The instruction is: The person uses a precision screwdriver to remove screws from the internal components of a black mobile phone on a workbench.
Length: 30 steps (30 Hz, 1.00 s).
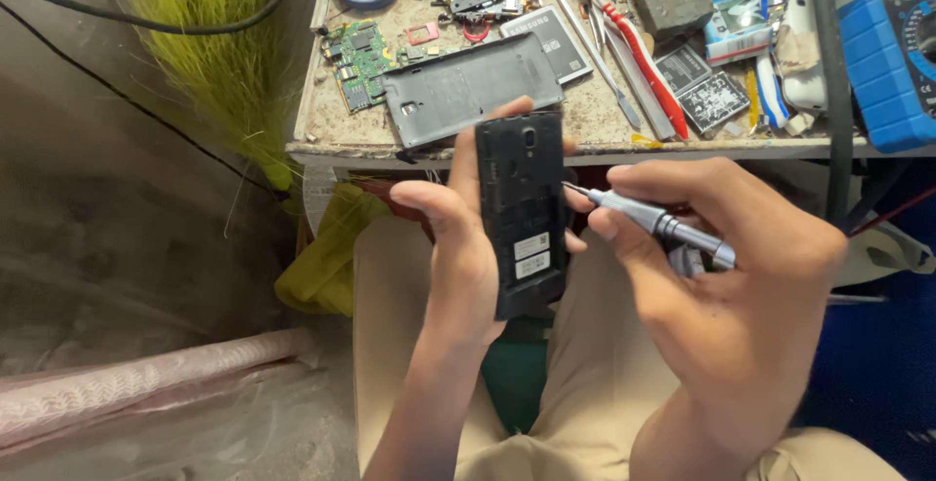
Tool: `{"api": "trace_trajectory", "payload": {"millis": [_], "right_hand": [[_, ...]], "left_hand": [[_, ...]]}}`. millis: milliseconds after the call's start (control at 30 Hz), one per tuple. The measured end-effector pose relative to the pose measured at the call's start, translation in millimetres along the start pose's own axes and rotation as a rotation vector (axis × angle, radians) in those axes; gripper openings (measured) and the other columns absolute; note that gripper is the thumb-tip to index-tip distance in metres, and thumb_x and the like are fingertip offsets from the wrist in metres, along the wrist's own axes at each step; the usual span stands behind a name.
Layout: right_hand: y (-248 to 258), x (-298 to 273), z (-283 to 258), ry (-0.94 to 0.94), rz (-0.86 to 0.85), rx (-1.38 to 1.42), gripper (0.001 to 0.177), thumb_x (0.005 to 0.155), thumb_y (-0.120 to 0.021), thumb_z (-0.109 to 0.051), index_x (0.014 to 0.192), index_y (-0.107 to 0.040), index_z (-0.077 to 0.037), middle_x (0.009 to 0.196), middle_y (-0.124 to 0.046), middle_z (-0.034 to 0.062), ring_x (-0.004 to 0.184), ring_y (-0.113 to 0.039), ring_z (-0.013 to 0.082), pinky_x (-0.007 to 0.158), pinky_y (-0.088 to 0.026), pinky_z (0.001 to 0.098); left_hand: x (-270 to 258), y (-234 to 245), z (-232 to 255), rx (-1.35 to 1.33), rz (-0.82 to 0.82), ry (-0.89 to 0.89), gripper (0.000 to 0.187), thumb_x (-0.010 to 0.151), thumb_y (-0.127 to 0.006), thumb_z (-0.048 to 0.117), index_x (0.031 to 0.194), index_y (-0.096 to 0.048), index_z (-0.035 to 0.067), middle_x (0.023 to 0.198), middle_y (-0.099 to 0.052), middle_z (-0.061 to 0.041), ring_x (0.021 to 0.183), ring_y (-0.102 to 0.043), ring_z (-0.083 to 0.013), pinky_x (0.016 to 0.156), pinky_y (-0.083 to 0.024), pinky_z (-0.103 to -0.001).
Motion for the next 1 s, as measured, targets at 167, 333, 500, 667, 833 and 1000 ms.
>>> {"api": "trace_trajectory", "payload": {"millis": [167, 333, 500, 667, 833, 1000], "right_hand": [[-15, 0, 4, -0.1, 0.151, -0.136, 0.016, 0.092, -0.085, -0.006, 0.102, -0.075, 0.002, 0.076, -0.071, 0.0093, 0.066, -0.068, 0.0121, 0.058, -0.043, 0.022], [-3, 1, 9, -0.038, -0.044, 0.002, 0.031, 0.079, -0.082, -0.001, 0.107, -0.071, 0.001, 0.089, -0.069, 0.0095, 0.083, -0.069, 0.0129, 0.072, -0.052, 0.0235], [-5, -5, 6, -0.03, 0.01, 0.003, 0.033, 0.086, -0.082, 0.006, 0.116, -0.068, 0.004, 0.096, -0.074, 0.0119, 0.086, -0.071, 0.0139, 0.074, -0.056, 0.026], [-14, 5, 9, -0.203, 0.192, 0.019, 0.026, 0.087, -0.084, -0.003, 0.106, -0.069, 0.005, 0.085, -0.069, 0.0137, 0.066, -0.065, 0.0131, 0.052, -0.047, 0.0269], [3, 4, 13, 0.018, -0.099, 0.124, 0.032, 0.077, -0.082, 0.0, 0.107, -0.069, 0.003, 0.089, -0.072, 0.0078, 0.079, -0.069, 0.0126, 0.068, -0.053, 0.0272], [3, -9, 17, -0.143, -0.006, 0.151, 0.021, 0.085, -0.082, 0.001, 0.105, -0.075, 0.002, 0.078, -0.073, 0.0055, 0.069, -0.067, 0.0122, 0.058, -0.049, 0.0251]], "left_hand": [[1, -1, -8, 0.017, -0.007, -0.02, 0.104, 0.092, -0.027, 0.084, 0.159, -0.036, 0.005, 0.131, -0.059, -0.016, 0.101, -0.066, -0.0217, 0.078, -0.061, -0.034], [2, 2, -6, 0.034, -0.003, -0.058, 0.107, 0.09, -0.03, 0.085, 0.159, -0.035, 0.005, 0.133, -0.059, -0.016, 0.102, -0.066, -0.0197, 0.079, -0.059, -0.032], [-3, 2, -7, 0.041, -0.021, -0.083, 0.108, 0.09, -0.033, 0.085, 0.159, -0.035, 0.003, 0.132, -0.059, -0.015, 0.104, -0.064, -0.0184, 0.08, -0.058, -0.032], [-5, -7, -8, 0.111, -0.01, -0.081, 0.106, 0.089, -0.034, 0.085, 0.157, -0.036, 0.003, 0.13, -0.059, -0.015, 0.101, -0.064, -0.0177, 0.078, -0.058, -0.031], [-4, -8, 1, 0.201, 0.06, -0.15, 0.104, 0.092, -0.031, 0.085, 0.154, -0.039, 0.002, 0.128, -0.06, -0.015, 0.101, -0.067, -0.0186, 0.087, -0.06, -0.031], [-18, -13, 8, 0.258, 0.026, -0.158, 0.104, 0.09, -0.033, 0.084, 0.155, -0.037, 0.003, 0.132, -0.058, -0.015, 0.101, -0.066, -0.0188, 0.08, -0.059, -0.033]]}}
Point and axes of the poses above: each hand's wrist, its own x-axis towards the middle knuckle, its own y-axis out of the back of the hand, z = x × y, the point moved 1 cm from there along x, towards the middle knuckle
